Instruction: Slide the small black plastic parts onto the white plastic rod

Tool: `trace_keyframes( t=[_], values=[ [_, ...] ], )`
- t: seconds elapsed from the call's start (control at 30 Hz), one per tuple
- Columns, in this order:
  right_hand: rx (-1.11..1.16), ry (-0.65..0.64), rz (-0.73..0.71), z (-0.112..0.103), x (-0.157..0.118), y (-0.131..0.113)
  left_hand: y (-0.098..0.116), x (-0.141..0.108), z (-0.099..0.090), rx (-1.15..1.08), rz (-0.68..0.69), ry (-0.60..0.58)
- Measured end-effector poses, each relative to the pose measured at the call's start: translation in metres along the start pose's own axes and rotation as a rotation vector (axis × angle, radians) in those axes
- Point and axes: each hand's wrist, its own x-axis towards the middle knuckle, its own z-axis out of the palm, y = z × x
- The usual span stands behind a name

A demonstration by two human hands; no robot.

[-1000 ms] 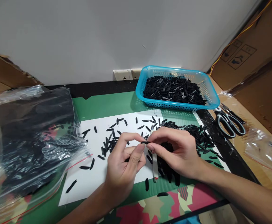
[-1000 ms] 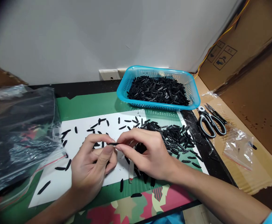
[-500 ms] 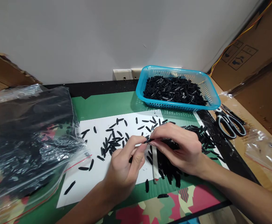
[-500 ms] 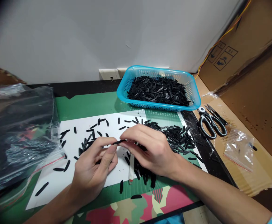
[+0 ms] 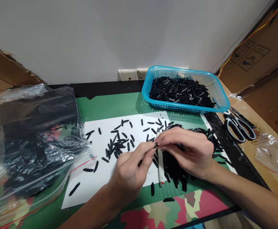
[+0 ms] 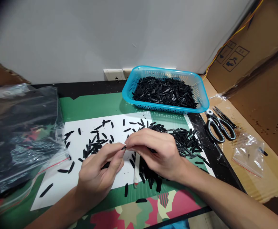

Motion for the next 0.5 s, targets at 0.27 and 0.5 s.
trace_keyframes(
  t=[0.27, 0.5],
  values=[
    [-0.029, -0.081, -0.014, -0.004, 0.0004, 0.0054, -0.0005, 0.0002, 0.0, -0.008, -0.006, -0.028],
    [0.042, -0.119, 0.065, 0.0016, -0.0016, 0.0072, -0.004, -0.0045, -0.001, -0.008, 0.058, -0.09]
  ],
)
